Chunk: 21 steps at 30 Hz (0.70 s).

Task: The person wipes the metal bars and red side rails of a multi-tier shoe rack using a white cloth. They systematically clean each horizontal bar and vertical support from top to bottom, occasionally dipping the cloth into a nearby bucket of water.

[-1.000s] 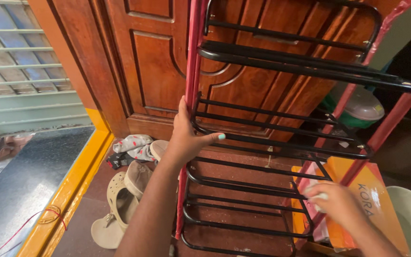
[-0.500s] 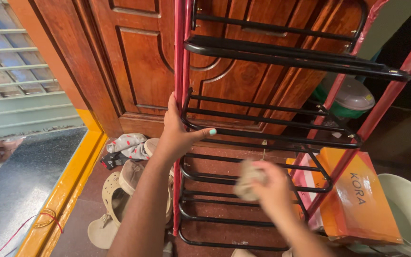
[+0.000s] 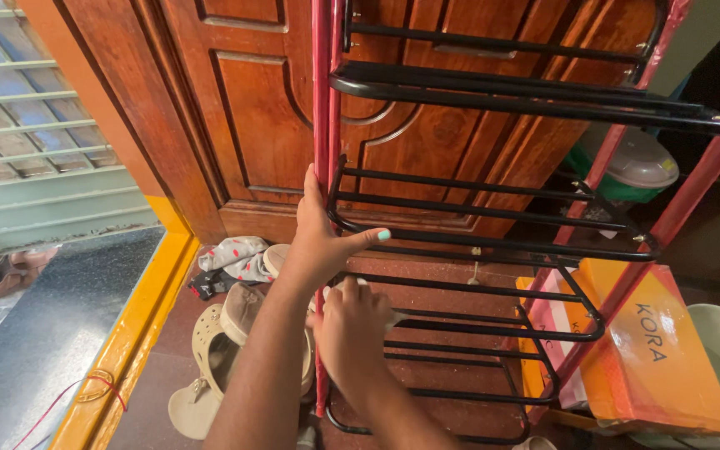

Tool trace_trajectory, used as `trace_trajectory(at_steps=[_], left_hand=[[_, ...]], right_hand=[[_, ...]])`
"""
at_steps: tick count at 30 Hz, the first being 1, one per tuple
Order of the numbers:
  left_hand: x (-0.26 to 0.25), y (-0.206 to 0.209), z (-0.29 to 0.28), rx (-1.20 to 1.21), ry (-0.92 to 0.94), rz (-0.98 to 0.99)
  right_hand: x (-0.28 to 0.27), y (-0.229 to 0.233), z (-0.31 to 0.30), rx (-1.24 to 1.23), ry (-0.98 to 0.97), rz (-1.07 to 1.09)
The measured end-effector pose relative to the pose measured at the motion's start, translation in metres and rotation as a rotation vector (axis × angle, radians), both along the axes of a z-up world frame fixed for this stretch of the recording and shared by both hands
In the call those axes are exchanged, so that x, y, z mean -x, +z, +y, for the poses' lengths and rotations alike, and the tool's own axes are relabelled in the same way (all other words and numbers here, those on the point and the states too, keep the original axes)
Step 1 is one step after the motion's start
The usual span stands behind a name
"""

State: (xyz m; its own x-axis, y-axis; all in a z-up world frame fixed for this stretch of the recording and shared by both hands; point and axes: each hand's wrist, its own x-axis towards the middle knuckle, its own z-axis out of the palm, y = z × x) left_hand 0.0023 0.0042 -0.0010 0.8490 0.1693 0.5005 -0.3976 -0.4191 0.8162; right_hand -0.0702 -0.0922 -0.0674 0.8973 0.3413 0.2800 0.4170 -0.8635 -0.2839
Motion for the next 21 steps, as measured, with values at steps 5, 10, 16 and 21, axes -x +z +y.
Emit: trace_trajectory(at_steps=[5, 10, 16, 21], left_hand=[[0.001, 0.007, 0.000, -0.004, 0.005, 0.026], [0.006, 0.016, -0.002, 0.088, -0.118, -0.027], [0.001, 0.006, 0.001, 0.038, -0.071, -0.027], [0.007, 0.008, -0.003, -0.128, 0.097, -0.042]], right_hand=[[0.016, -0.002, -0.012, -0.165, 0.044, -0.367], [-0.012, 0.003, -0.021, -0.076, 0.068, 0.000], [-0.022, -0.024, -0.004, 0.095, 0.010, -0.060], [-0.025, -0.043, 0.007, 0.212, -0.040, -0.214]])
